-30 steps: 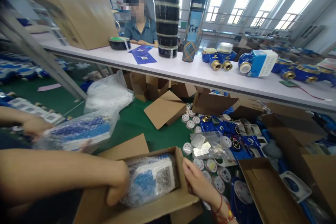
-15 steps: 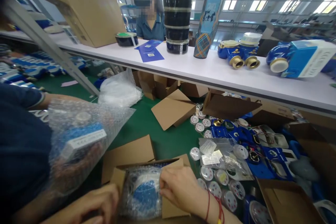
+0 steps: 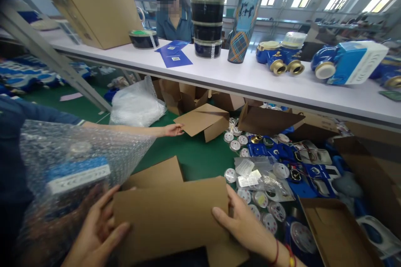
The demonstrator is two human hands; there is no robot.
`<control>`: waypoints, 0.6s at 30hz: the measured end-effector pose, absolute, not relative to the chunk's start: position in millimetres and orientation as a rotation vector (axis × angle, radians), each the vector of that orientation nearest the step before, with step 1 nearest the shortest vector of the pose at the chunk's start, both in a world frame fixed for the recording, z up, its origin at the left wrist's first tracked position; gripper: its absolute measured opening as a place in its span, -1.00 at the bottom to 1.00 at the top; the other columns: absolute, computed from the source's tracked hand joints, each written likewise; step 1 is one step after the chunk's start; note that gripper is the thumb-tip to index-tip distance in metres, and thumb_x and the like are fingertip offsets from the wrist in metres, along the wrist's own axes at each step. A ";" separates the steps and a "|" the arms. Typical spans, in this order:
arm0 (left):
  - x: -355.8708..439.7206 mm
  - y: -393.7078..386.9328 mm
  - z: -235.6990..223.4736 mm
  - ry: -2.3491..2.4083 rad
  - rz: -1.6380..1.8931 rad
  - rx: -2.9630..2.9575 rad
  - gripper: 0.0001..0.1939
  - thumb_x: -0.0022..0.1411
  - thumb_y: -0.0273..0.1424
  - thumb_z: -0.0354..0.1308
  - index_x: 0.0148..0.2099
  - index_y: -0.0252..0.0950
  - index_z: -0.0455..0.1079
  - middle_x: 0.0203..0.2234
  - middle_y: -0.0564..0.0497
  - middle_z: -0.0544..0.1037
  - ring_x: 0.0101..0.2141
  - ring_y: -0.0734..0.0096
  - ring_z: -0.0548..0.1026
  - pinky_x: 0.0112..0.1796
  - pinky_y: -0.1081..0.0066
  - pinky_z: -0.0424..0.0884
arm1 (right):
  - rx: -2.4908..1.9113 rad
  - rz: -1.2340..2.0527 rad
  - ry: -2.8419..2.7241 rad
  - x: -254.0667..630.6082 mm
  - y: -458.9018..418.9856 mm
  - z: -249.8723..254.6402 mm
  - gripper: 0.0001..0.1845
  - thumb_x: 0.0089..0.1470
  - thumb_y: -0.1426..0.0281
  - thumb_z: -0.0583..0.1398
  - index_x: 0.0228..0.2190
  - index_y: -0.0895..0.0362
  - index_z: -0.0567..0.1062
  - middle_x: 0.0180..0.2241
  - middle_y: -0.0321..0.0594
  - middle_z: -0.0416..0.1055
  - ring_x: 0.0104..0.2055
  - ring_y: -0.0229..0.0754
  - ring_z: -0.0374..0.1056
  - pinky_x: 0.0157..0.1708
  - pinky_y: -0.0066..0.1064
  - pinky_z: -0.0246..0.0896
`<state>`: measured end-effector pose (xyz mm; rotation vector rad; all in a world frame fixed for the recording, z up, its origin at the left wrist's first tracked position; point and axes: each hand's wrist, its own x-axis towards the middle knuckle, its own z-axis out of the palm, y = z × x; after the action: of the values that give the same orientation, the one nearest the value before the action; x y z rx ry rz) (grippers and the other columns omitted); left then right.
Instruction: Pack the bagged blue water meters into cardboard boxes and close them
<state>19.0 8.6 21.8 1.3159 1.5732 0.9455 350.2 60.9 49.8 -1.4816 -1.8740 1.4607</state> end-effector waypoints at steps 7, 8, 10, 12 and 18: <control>40.9 41.4 5.2 1.584 0.344 2.584 -0.28 0.11 -0.10 0.06 0.25 -0.20 -0.04 0.16 -0.11 0.18 0.13 0.09 0.15 0.12 0.05 0.04 | -1.581 0.552 -2.347 313.8 66.4 17.5 -0.18 -0.01 0.29 0.13 0.19 0.14 -0.14 0.22 -0.01 -0.08 0.25 0.09 -0.20 0.15 0.11 -0.11; 40.7 43.9 3.3 1.536 0.295 2.583 -0.26 0.09 -0.04 0.04 0.25 -0.23 -0.02 0.12 -0.11 0.25 0.09 0.12 0.22 0.10 0.10 0.09 | -1.527 0.547 -2.434 311.8 71.2 19.3 -0.23 -0.01 0.27 0.13 0.17 0.12 -0.05 0.19 -0.04 0.00 0.24 0.09 -0.15 0.15 0.13 -0.15; 41.3 47.4 0.9 1.556 0.294 2.507 -0.28 0.06 0.00 0.05 0.19 -0.24 0.08 0.03 -0.10 0.37 0.00 0.17 0.33 0.02 0.15 0.19 | -1.480 0.561 -2.489 308.1 78.2 23.7 -0.34 -0.02 0.22 0.14 0.10 0.12 0.12 0.08 -0.06 0.20 0.17 0.06 0.03 0.14 0.12 -0.13; 43.0 48.6 0.5 1.579 0.348 2.433 -0.35 0.04 0.00 0.08 0.10 -0.24 0.18 -0.08 -0.07 0.44 -0.11 0.22 0.40 -0.09 0.22 0.27 | -1.504 0.567 -2.435 305.3 79.8 28.3 -0.45 -0.02 0.21 0.14 0.00 0.14 0.24 -0.05 -0.07 0.32 0.05 0.02 0.17 0.09 0.05 -0.02; 43.3 41.1 14.4 1.520 0.838 2.659 -0.54 -0.04 -0.14 0.24 -0.11 -0.24 0.35 -0.34 0.00 0.49 -0.32 0.35 0.43 -0.26 0.35 0.26 | -1.346 0.275 -2.425 310.4 60.8 37.8 -0.43 -0.12 0.19 0.20 -0.07 0.17 0.27 -0.15 -0.08 0.36 -0.07 0.00 0.24 -0.10 -0.16 0.10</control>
<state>43.3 41.1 14.4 2.6593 1.5199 0.8385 310.4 60.8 37.8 -1.3455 -2.4248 0.2746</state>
